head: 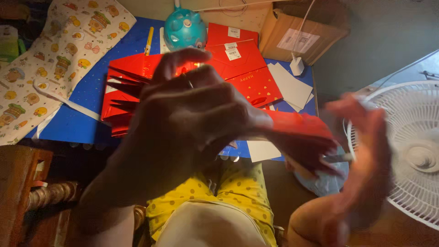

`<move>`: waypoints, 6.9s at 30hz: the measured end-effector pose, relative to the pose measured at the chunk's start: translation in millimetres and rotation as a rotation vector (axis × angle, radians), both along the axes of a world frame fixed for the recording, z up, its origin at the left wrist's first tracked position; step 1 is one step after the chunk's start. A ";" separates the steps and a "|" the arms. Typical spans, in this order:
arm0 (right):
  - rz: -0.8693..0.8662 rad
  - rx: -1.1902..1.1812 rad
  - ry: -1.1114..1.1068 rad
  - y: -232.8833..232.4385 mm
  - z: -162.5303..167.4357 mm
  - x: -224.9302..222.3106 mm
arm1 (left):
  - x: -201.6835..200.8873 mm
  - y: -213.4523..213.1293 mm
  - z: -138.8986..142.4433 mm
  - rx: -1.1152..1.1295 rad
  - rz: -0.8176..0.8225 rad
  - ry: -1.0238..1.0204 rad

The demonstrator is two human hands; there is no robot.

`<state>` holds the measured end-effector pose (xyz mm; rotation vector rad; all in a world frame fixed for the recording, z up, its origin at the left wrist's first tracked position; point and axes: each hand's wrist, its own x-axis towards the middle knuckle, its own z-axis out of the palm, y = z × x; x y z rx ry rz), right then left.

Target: The person assembles red gift bags by inserting white plastic handles into the bag slots and folding the top edges. They handle multiple bags, stacking them on a blue table, and use a small orange tool to assist with folding.

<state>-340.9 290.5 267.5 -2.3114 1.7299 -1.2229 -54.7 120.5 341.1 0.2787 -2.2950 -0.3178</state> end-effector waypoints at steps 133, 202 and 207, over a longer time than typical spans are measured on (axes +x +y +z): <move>-0.616 -0.028 0.005 -47.5 -188.2 2.7 | -135.6 -51.8 -214.5 0.129 0.198 0.140; -0.277 0.143 -0.978 -208.0 -202.3 -52.3 | -160.3 -106.5 -289.8 0.350 0.420 -0.036; -0.036 0.160 -1.006 -210.1 -191.1 -32.5 | -161.9 -95.4 -287.5 0.295 0.374 0.055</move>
